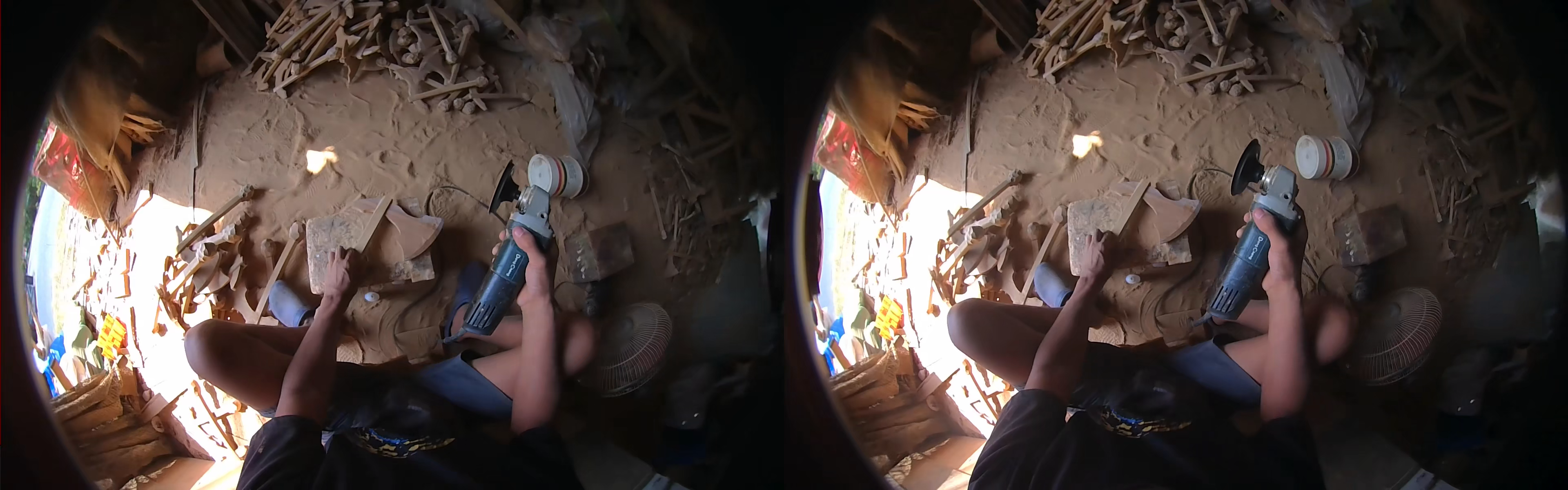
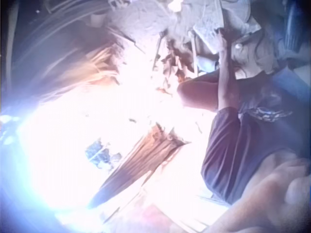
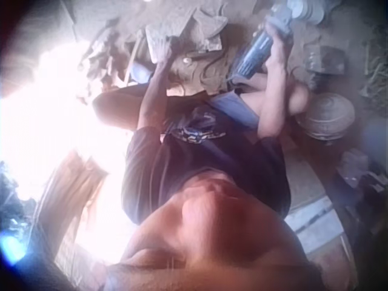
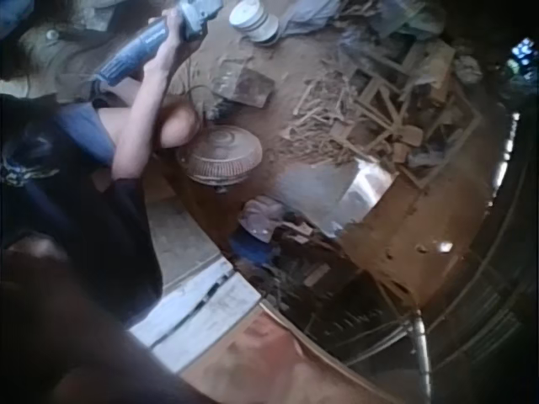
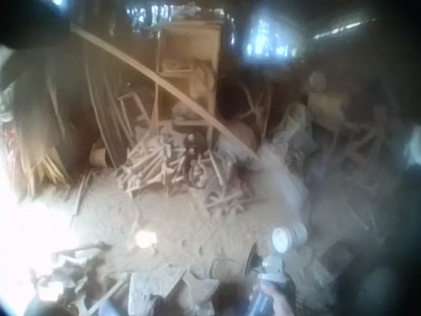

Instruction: The person uses an angle grinder with a sanding disc to smooth the surfaces of a curved wooden piece, rotating and shifting the piece on a stone block to access different edges and sides.

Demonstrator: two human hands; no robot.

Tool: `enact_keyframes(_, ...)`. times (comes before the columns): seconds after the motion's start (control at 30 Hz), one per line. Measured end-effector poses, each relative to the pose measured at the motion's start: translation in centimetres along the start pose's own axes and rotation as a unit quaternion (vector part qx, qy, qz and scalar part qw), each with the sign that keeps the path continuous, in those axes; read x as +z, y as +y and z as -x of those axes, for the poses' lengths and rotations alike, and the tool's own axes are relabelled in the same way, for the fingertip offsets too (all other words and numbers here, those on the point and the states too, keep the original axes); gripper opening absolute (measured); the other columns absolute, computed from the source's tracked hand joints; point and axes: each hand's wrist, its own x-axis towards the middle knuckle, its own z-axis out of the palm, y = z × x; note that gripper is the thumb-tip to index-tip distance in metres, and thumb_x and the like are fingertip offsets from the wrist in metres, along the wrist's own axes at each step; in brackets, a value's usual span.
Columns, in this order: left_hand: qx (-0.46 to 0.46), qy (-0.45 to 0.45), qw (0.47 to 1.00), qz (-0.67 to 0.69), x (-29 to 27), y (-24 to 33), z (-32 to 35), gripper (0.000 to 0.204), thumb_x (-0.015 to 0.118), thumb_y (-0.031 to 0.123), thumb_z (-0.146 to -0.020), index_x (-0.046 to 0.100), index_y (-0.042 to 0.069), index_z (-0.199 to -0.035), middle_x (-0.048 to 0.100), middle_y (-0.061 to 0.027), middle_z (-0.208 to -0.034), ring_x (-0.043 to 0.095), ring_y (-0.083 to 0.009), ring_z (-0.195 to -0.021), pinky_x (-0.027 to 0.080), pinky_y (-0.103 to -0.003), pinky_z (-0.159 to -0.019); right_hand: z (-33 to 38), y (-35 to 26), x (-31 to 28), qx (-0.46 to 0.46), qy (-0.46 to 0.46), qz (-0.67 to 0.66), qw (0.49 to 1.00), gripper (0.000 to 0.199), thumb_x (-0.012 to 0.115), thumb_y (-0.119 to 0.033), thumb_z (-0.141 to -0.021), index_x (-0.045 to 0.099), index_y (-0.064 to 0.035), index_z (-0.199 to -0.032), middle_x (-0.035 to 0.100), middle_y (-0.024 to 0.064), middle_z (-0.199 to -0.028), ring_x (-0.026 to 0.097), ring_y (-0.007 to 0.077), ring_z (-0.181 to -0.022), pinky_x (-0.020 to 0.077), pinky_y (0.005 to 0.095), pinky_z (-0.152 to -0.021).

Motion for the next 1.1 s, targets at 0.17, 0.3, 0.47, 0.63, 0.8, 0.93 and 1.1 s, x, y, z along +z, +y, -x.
enact_keyframes(0.17, 0.031, -0.050, 0.998, -0.005, -0.1, -2.6, -0.3, 0.028, 0.069, 0.019, -0.093, 0.069, 0.004, -0.116, 0.065, -0.0183, -0.120, 0.055, -0.0455, -0.117, 0.049, -0.055, -0.103, 1.6, 2.2, 2.7, -0.071, 0.043, 0.149, 0.985, 0.062, 0.091, -0.018, -0.083, 0.059, -0.0016, -0.132, 0.073, 0.0109, -0.105, 0.074, 0.0203, -0.080, 0.0621, 0.0353, -0.073)
enact_keyframes(0.3, 0.181, -0.017, 0.983, -0.020, -0.2, -3.2, 0.0, 0.029, 0.071, 0.016, -0.091, 0.067, 0.006, -0.118, 0.062, -0.0181, -0.113, 0.056, -0.0424, -0.112, 0.050, -0.052, -0.096, 2.1, 5.8, 0.6, -0.146, 0.020, 0.284, 0.948, 0.079, 0.096, -0.019, -0.080, 0.050, 0.0018, -0.140, 0.070, 0.0148, -0.121, 0.070, 0.0233, -0.107, 0.0548, 0.0393, -0.099)
enact_keyframes(0.47, 0.082, -0.060, 0.994, 0.029, 0.2, -3.2, -0.2, 0.043, 0.076, 0.023, -0.088, 0.065, 0.011, -0.128, 0.060, -0.0178, -0.119, 0.057, -0.0386, -0.113, 0.050, -0.052, -0.094, 2.0, 9.9, 1.8, -0.117, -0.014, 0.356, 0.927, 0.089, 0.096, -0.019, -0.077, 0.045, -0.0007, -0.148, 0.067, 0.0178, -0.125, 0.068, 0.0278, -0.112, 0.0535, 0.0427, -0.102)
enact_keyframes(0.63, 0.092, -0.078, 0.992, -0.024, -1.2, 1.6, -2.9, 0.061, 0.076, 0.033, -0.089, 0.058, 0.014, -0.144, 0.059, -0.0147, -0.127, 0.058, -0.0369, -0.119, 0.049, -0.051, -0.099, 2.6, 14.2, -0.7, -0.101, -0.025, 0.484, 0.869, 0.099, 0.090, -0.023, -0.079, 0.034, -0.0017, -0.159, 0.063, 0.0266, -0.139, 0.066, 0.0407, -0.124, 0.0520, 0.0497, -0.106)
enact_keyframes(0.8, 0.088, -0.086, 0.992, -0.031, 0.3, 0.9, -2.7, 0.069, 0.076, 0.030, -0.091, 0.052, 0.018, -0.155, 0.060, -0.0138, -0.129, 0.060, -0.0363, -0.121, 0.051, -0.049, -0.102, 3.8, 14.8, 0.7, -0.023, -0.062, 0.629, 0.775, 0.098, 0.085, -0.033, -0.084, 0.032, -0.0055, -0.161, 0.066, 0.0348, -0.135, 0.071, 0.0546, -0.107, 0.0571, 0.0624, -0.087)
enact_keyframes(0.93, 0.083, -0.055, 0.995, 0.000, 0.7, 0.3, -2.9, 0.070, 0.084, 0.031, -0.087, 0.059, 0.018, -0.151, 0.062, -0.0132, -0.116, 0.064, -0.0373, -0.110, 0.055, -0.049, -0.092, 3.9, 16.7, 1.3, -0.056, -0.096, 0.637, 0.763, 0.095, 0.084, -0.033, -0.086, 0.033, -0.0065, -0.161, 0.070, 0.0332, -0.126, 0.073, 0.0527, -0.102, 0.0586, 0.0609, -0.086)
enact_keyframes(1.1, 0.082, -0.071, 0.994, 0.027, 0.6, 0.5, -3.2, 0.060, 0.075, 0.026, -0.091, 0.060, 0.015, -0.149, 0.062, -0.0156, -0.114, 0.065, -0.0391, -0.107, 0.056, -0.051, -0.089, 4.2, 17.7, 1.9, -0.046, -0.133, 0.699, 0.701, 0.093, 0.085, -0.034, -0.085, 0.039, -0.0016, -0.159, 0.075, 0.0299, -0.109, 0.076, 0.0443, -0.094, 0.0613, 0.0556, -0.080)
